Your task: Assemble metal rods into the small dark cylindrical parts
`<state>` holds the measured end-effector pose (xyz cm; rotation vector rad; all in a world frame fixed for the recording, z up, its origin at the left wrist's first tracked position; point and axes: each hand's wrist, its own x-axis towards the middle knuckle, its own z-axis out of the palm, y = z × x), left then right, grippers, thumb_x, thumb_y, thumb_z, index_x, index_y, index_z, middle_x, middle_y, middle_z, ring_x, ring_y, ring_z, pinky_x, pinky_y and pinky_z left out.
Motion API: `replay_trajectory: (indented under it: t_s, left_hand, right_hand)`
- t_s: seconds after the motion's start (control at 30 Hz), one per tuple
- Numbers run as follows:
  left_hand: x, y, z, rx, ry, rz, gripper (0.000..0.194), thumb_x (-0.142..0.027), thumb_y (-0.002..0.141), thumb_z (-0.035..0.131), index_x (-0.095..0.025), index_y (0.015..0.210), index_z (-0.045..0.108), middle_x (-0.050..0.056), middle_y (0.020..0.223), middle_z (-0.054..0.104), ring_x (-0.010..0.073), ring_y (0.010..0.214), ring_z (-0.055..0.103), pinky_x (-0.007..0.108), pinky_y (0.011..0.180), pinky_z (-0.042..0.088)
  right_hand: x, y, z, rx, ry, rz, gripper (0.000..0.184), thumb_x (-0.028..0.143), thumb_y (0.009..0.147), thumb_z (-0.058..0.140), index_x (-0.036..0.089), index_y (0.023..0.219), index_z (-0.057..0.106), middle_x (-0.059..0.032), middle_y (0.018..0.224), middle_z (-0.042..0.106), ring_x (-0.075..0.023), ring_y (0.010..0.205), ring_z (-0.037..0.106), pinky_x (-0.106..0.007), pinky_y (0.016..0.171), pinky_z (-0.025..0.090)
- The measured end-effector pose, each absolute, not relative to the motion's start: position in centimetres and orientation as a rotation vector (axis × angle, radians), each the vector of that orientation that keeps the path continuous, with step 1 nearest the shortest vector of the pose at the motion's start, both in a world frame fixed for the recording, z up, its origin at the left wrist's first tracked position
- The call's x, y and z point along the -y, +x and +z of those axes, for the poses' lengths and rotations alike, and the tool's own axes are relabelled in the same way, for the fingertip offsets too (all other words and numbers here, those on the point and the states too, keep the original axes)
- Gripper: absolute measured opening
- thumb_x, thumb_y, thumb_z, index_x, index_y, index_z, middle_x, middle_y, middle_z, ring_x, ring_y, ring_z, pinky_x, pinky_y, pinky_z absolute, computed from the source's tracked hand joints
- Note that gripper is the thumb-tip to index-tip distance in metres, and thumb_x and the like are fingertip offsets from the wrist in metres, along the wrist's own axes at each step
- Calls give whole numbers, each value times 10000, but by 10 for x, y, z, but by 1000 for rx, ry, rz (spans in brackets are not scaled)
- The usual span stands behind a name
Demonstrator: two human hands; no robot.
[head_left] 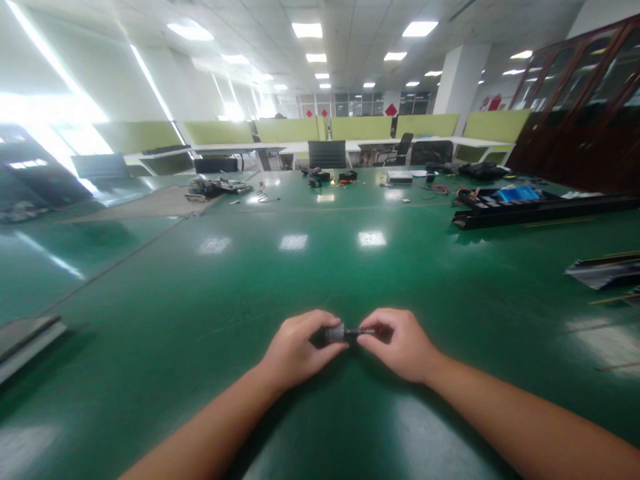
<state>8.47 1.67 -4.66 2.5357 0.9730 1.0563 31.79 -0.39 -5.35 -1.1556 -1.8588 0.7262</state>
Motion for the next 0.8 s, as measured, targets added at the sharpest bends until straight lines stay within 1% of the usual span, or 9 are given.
replay_trajectory:
  t_s: [0.23,0.8]
  left_hand:
    - [-17,86,-43,-983,2531,1059,242,-293,786,773,-187,978,671,46,912,737,160,798,707,255,748,567]
    - [-19,83,-45,-1018,2542,1059,266,-296,777,786,-194,992,667,38,930,734,156,815,705,254,759,567]
  right_hand:
    - [4,318,-52,1849,-1175,718,41,208,787,716,181,788,747,-25,724,713,-160,651,623,-262,618,445]
    - [3,318,-53,1814,-1191,735,48,210,791,709,176,783,742,-31,718,710,-163,652,624,-263,616,456]
